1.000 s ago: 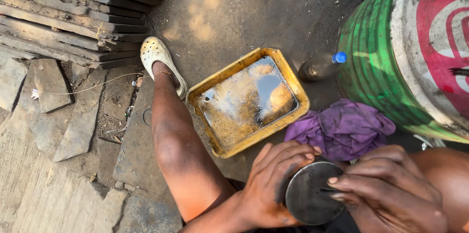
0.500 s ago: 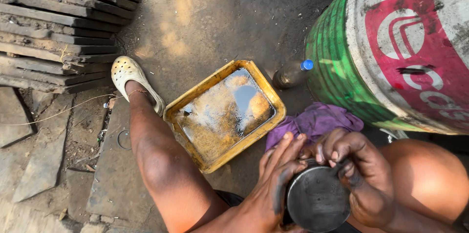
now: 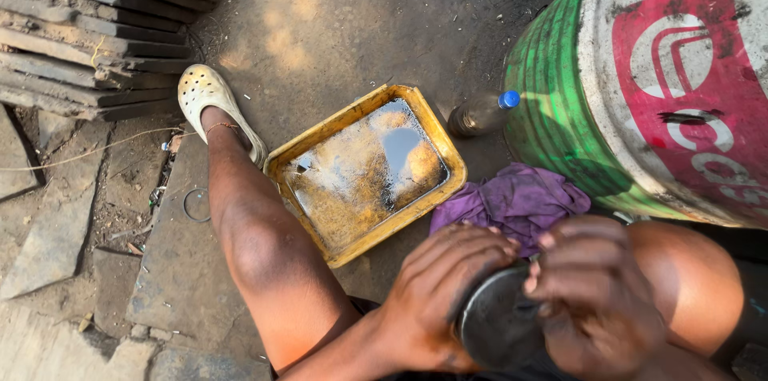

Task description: The person scrubs a small metal cylindrical part with a black abrasive pad, repeatedly dipping it into a yellow tray containing a dark liquid. They then wipe the part with a purple cloth. The person repeats this process on a second metal part.

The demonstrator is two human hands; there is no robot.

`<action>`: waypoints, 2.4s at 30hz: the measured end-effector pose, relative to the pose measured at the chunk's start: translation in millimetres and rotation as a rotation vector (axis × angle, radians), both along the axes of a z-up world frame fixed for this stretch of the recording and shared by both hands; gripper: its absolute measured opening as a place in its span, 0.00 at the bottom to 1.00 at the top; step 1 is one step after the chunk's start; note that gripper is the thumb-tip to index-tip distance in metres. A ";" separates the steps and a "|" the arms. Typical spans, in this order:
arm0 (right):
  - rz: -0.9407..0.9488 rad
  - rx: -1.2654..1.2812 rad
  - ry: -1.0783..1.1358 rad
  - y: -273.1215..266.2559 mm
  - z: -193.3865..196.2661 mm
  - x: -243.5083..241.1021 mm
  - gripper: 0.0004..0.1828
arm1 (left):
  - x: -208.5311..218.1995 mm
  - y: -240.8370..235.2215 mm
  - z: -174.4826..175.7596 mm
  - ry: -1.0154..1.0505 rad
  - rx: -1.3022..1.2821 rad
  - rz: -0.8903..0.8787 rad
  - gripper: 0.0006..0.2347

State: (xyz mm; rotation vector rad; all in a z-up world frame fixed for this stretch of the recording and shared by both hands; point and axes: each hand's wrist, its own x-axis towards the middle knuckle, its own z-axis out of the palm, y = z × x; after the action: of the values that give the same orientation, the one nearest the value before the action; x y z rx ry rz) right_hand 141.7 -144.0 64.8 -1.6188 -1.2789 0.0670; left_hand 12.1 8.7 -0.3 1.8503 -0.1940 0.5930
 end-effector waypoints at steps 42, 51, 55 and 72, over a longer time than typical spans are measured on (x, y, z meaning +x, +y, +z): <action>0.167 -0.157 -0.458 2.1 -8.0 -15.5 0.15 | -10.9 1.9 7.3 0.118 0.137 0.287 0.30; 0.093 -0.145 -0.444 2.9 -10.9 -13.9 0.12 | -7.2 -0.1 10.4 0.074 0.217 0.302 0.27; 0.147 -0.180 -0.486 -2.5 -11.2 -20.1 0.14 | -16.3 -1.1 3.7 0.103 0.234 0.318 0.22; -0.097 0.225 1.306 11.5 -43.2 -14.2 0.10 | -12.6 -39.3 -10.9 -0.047 -0.073 0.460 0.49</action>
State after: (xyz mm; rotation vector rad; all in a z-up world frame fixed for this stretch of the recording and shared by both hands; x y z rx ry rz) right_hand 127.5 -132.5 21.5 -1.0380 -0.1729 0.7537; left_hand -0.4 -30.6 -11.2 1.8178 0.2283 0.9466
